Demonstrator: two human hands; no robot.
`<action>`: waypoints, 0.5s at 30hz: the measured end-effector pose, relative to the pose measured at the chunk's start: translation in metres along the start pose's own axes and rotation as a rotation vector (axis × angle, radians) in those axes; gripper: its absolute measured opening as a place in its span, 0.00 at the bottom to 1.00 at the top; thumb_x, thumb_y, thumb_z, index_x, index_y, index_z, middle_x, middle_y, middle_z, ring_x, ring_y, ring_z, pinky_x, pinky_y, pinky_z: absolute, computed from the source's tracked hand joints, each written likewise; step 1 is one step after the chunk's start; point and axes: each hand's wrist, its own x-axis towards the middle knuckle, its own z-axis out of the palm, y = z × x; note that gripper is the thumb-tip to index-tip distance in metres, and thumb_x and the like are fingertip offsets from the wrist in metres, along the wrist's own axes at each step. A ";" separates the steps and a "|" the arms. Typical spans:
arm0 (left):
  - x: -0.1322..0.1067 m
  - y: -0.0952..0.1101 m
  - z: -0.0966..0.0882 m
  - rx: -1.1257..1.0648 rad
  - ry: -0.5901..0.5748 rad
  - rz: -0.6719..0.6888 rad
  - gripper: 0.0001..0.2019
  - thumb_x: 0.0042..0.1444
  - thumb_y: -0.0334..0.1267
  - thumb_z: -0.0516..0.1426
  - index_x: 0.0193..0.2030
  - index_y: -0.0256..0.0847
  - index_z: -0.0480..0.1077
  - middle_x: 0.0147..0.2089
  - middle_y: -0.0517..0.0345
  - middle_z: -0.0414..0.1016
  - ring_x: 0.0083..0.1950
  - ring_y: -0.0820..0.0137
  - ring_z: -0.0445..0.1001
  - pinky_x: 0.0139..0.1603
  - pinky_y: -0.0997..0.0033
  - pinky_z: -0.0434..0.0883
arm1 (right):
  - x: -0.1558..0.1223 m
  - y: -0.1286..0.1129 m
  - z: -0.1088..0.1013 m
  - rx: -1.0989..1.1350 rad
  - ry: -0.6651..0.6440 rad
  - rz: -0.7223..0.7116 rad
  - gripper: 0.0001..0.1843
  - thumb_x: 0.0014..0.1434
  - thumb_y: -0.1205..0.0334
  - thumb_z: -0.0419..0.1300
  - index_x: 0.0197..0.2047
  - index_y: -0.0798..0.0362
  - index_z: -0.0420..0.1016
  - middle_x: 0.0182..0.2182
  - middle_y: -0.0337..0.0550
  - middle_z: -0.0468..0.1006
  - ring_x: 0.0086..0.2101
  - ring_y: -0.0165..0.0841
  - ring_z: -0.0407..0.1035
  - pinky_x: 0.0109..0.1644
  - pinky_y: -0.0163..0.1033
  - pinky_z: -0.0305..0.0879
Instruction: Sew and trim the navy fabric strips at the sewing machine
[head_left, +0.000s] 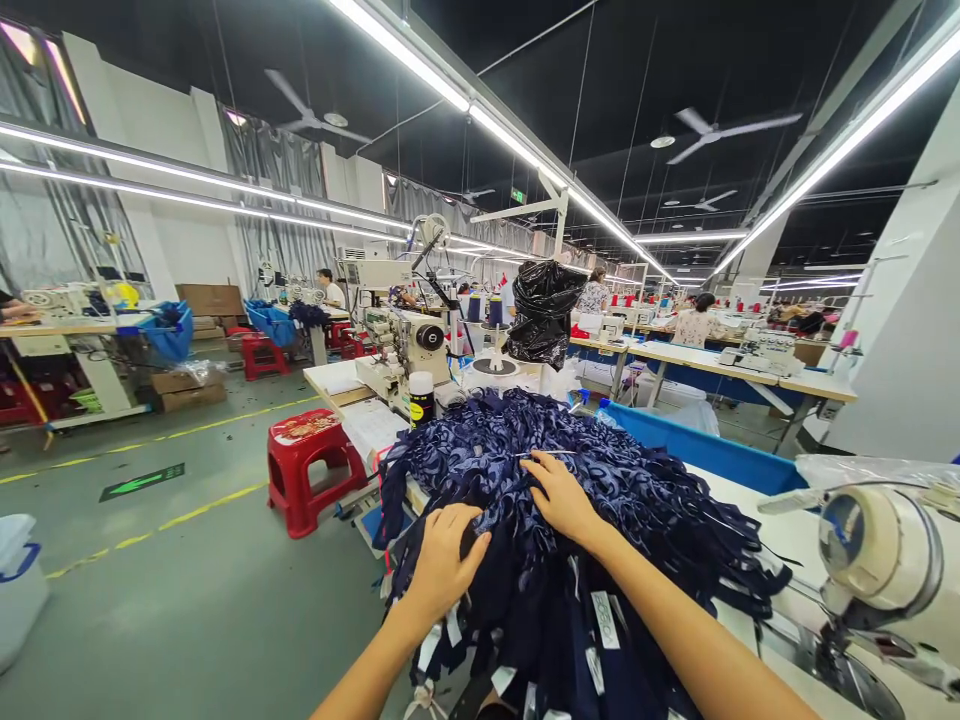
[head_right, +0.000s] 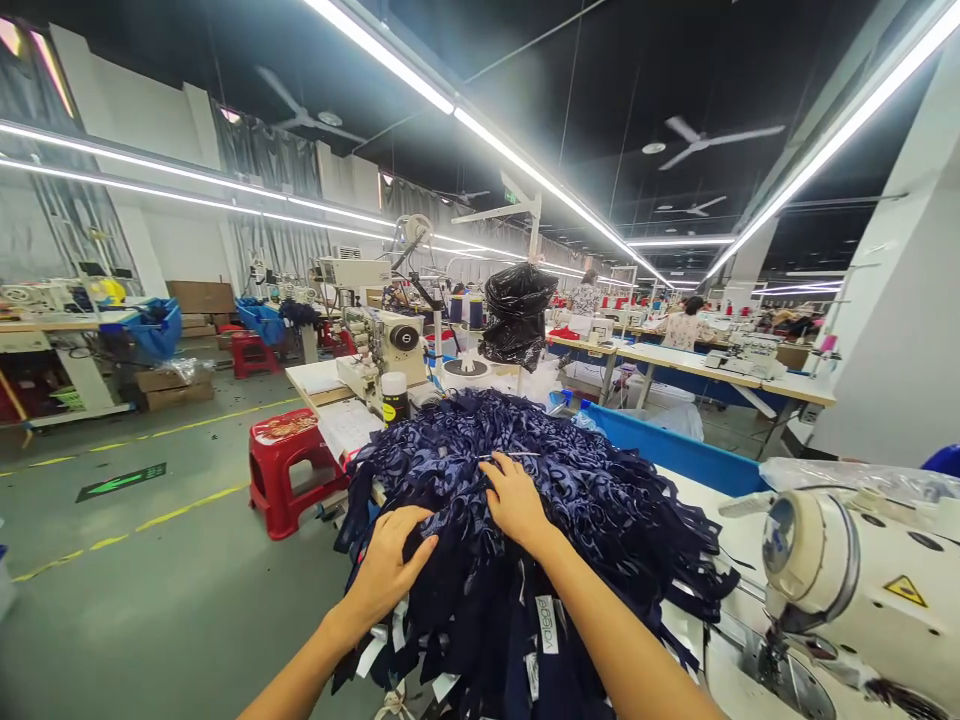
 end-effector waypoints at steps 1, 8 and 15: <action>-0.002 -0.006 -0.001 -0.011 -0.007 -0.015 0.10 0.55 0.38 0.48 0.39 0.38 0.66 0.40 0.51 0.74 0.43 0.62 0.71 0.45 0.57 0.64 | 0.004 0.001 0.003 -0.005 -0.010 -0.003 0.18 0.49 0.74 0.51 0.44 0.54 0.71 0.49 0.52 0.68 0.49 0.44 0.62 0.52 0.50 0.60; -0.003 -0.037 -0.007 -0.064 0.001 -0.209 0.12 0.54 0.41 0.47 0.38 0.38 0.67 0.37 0.50 0.74 0.40 0.62 0.71 0.42 0.60 0.68 | -0.011 0.001 -0.018 0.013 0.029 0.015 0.12 0.56 0.67 0.47 0.36 0.57 0.70 0.39 0.54 0.73 0.43 0.44 0.65 0.48 0.51 0.59; 0.003 -0.035 -0.015 -0.110 -0.059 -0.259 0.14 0.51 0.40 0.49 0.42 0.40 0.68 0.44 0.53 0.74 0.45 0.63 0.71 0.48 0.61 0.67 | -0.055 0.002 -0.067 0.335 0.051 0.234 0.15 0.58 0.53 0.46 0.34 0.51 0.70 0.29 0.42 0.74 0.31 0.35 0.67 0.34 0.37 0.64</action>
